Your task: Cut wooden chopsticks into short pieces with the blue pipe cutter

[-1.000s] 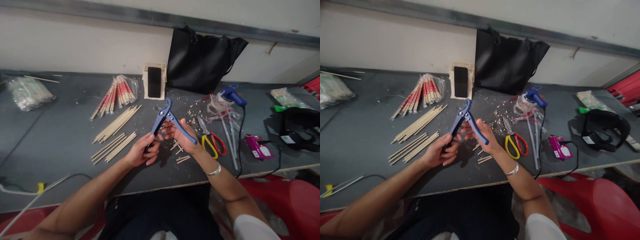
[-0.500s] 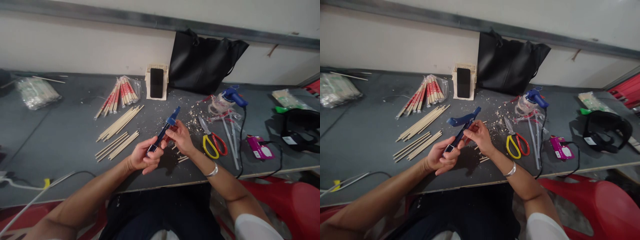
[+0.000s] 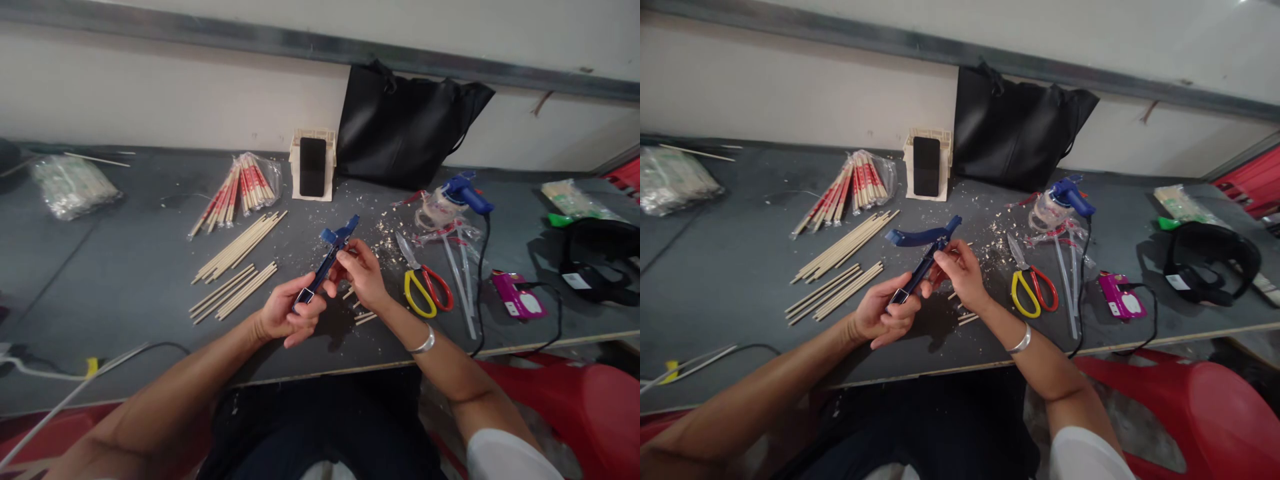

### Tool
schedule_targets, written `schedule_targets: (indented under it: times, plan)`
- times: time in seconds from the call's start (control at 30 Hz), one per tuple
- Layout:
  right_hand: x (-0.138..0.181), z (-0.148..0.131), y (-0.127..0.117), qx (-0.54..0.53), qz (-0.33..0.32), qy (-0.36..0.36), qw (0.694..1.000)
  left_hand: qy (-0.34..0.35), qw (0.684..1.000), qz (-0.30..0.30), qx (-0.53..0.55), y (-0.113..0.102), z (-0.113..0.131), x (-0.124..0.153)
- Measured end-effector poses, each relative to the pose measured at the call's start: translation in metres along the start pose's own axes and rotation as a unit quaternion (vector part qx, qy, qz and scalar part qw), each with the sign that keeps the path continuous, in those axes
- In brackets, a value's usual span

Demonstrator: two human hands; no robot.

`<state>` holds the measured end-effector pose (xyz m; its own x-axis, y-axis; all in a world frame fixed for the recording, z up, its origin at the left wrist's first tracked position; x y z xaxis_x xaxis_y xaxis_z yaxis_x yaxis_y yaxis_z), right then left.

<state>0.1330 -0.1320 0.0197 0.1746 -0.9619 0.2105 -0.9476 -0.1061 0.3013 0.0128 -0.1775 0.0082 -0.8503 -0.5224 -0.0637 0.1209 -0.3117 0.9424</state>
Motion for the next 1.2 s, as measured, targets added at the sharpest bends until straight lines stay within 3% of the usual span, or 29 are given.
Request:
schedule_targets:
  times: [0.4,0.57,0.77,0.87,1.03,1.13,1.2]
  plan:
    - [0.001,-0.004,0.0,0.023,0.001,0.011,1.0,0.026,0.998,0.015,-0.063,-0.002,0.001,-0.004]
    - [-0.001,-0.002,0.006,0.016,-0.084,0.066,0.994,0.092,0.983,0.051,-0.151,-0.005,0.005,-0.008]
    - [-0.004,-0.006,0.01,-0.078,-0.179,0.113,0.974,0.192,0.932,0.11,-0.289,-0.003,0.018,-0.009]
    - [-0.001,-0.011,0.01,-0.074,-0.193,0.132,0.969,0.204,0.91,0.125,-0.337,-0.003,0.021,-0.008]
    - [0.011,-0.015,0.015,-0.015,-0.252,0.091,0.963,0.215,0.878,0.125,-0.409,-0.007,0.021,-0.005]
    - [0.013,-0.01,0.016,0.011,-0.25,0.083,0.965,0.223,0.845,0.121,-0.471,-0.008,0.02,-0.004]
    - [0.012,-0.008,0.015,0.02,-0.225,0.075,0.971,0.226,0.804,0.123,-0.536,-0.005,0.023,-0.005]
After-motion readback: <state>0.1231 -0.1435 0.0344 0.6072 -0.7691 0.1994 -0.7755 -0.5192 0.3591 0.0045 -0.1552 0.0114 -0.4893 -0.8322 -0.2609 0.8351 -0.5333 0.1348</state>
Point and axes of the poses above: each hand's wrist, its own x-axis away from the middle knuckle, its own y-axis out of the palm, z = x × y, the point moved 6 cm from there along -x, towards the middle knuckle, and after that the axes turned 13 degrees about y, right-handed, at the moved point
